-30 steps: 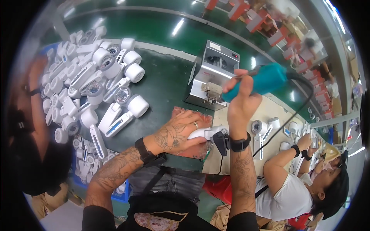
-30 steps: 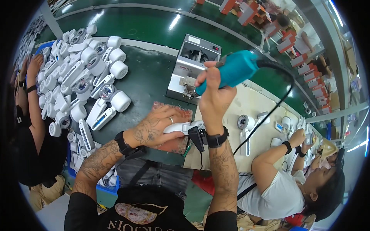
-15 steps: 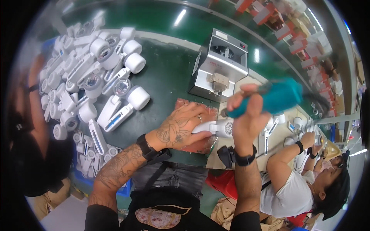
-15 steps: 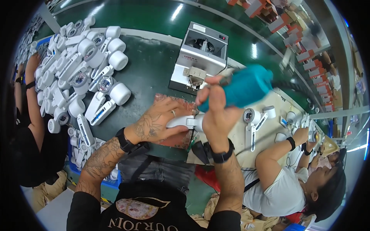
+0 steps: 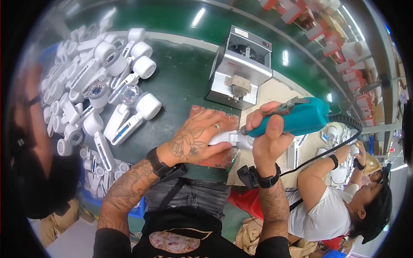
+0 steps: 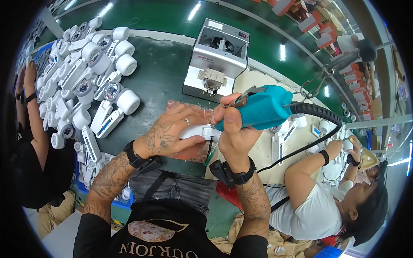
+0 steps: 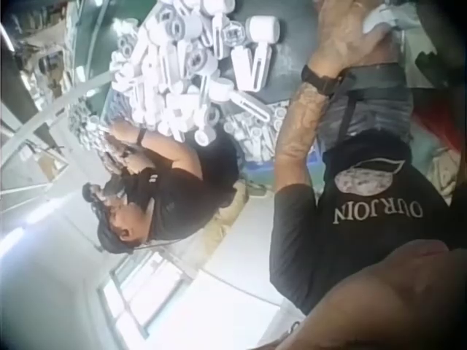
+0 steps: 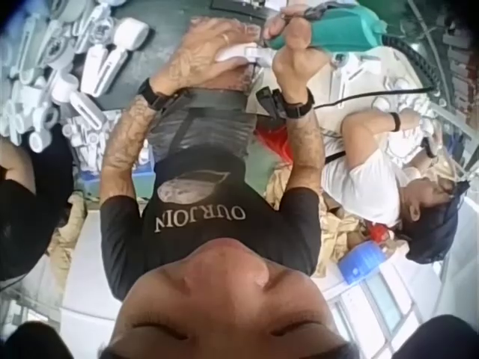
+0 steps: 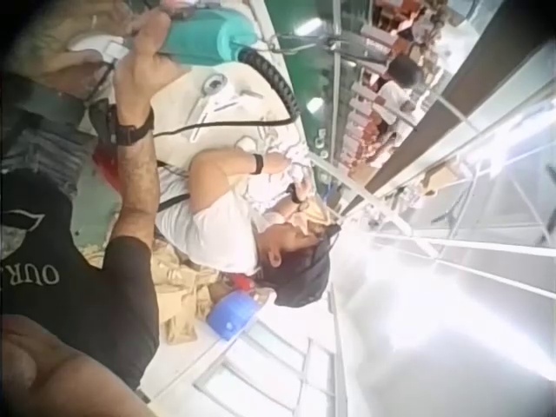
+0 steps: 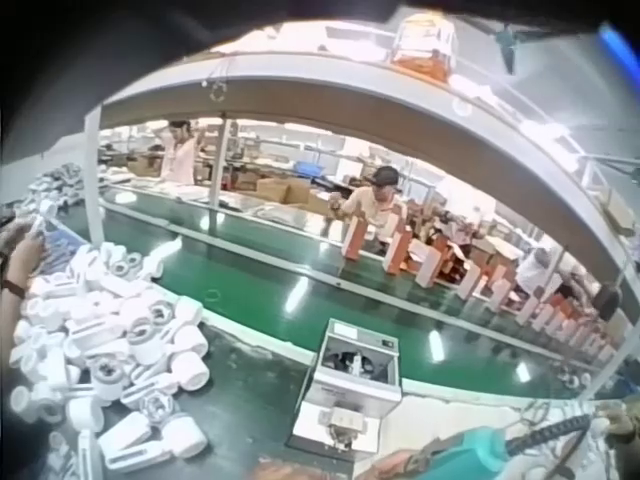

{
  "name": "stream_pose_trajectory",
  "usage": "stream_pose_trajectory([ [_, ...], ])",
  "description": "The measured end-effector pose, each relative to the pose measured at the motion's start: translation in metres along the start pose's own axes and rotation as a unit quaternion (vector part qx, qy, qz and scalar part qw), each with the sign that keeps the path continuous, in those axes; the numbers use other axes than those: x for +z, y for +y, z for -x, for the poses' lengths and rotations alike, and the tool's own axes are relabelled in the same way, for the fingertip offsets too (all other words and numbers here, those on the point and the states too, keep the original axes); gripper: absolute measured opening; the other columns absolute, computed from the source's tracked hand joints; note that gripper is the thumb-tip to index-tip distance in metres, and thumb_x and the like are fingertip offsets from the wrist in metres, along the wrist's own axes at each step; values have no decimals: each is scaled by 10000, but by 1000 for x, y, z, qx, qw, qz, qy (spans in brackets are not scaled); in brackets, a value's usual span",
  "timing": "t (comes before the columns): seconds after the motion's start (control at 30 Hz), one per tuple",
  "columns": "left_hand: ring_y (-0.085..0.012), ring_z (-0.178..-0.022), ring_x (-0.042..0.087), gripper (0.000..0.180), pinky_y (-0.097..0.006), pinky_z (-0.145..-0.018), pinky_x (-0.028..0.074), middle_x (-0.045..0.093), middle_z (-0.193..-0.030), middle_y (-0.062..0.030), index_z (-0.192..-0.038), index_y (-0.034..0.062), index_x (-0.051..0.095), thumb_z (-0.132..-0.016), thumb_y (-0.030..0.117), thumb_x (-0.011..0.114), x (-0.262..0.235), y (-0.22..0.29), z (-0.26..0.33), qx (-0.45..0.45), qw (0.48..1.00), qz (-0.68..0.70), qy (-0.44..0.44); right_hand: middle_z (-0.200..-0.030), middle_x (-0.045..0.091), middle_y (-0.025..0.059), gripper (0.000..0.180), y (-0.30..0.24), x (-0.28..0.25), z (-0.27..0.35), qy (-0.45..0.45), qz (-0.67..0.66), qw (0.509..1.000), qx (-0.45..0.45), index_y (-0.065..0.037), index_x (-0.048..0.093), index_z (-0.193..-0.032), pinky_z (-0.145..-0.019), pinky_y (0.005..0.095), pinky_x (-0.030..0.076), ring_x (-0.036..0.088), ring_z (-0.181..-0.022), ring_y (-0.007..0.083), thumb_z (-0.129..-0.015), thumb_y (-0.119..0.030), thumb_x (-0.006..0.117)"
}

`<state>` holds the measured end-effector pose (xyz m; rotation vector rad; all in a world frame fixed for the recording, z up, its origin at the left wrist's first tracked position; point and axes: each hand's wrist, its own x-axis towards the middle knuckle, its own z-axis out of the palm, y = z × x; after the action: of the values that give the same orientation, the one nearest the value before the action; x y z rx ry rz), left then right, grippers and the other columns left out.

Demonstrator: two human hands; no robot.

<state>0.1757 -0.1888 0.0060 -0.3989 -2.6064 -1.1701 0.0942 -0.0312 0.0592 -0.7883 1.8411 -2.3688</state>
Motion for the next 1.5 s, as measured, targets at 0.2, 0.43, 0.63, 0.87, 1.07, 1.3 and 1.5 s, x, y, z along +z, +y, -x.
stream_pose_trajectory([
  [0.2,-320,-1109,550,394,-429,-971,443,610,-1154,-104,-1172,89,656,-846,301,717,-1,-1,-2,4,1000,3,2,-701,545,81,574,-1,-1,1,-11,-4,1000,-1,26,543,-1027,-559,307,433,546,-606,186,-913,-522,667],
  [0.43,-323,-1115,544,409,-428,-988,431,598,-1156,-114,-1182,87,646,-853,323,701,-2,-2,-2,-3,1000,2,-18,-704,556,81,567,0,-1,1,-23,5,1000,-14,21,546,-1038,-553,314,444,549,-599,184,-907,-515,677],
  [0.63,-337,-1108,548,414,-436,-991,431,600,-1153,-119,-1178,81,647,-857,338,696,-2,-2,-3,-8,1000,-13,-18,-689,550,90,491,12,-1,2,-22,-11,1000,0,1,529,-976,-555,318,451,546,-588,191,-921,-464,677],
  [0.87,-356,-1126,542,428,-446,-995,429,584,-1188,-148,-1178,51,640,-869,346,684,0,0,-2,0,1000,-17,-11,-685,547,100,426,11,4,3,-20,-8,1000,0,-13,509,-923,-552,331,455,541,-579,200,-943,-409,662],
  [1.07,-346,-1177,516,460,-454,-1012,412,570,-1216,-150,-1221,51,622,-891,370,655,-3,-3,2,2,999,-28,-20,-703,545,61,463,2,8,-15,10,14,1000,21,29,551,-1075,-579,294,448,552,-627,166,-976,-418,617],
  [1.3,-319,-1160,512,475,-433,-1029,404,568,-1203,-130,-1253,62,601,-886,360,646,-7,3,3,5,1000,-22,-16,-736,581,46,348,17,30,-75,15,53,994,-92,0,564,-1055,-611,269,463,576,-666,140,-1012,-344,586],
  [1.5,-305,-1154,513,464,-429,-1018,413,577,-1181,-123,-1258,74,597,-879,338,647,0,3,7,15,999,-29,0,-731,571,52,278,27,31,-64,-6,27,998,-55,-9,549,-1010,-608,283,472,563,-640,145,-1009,-284,590],
])
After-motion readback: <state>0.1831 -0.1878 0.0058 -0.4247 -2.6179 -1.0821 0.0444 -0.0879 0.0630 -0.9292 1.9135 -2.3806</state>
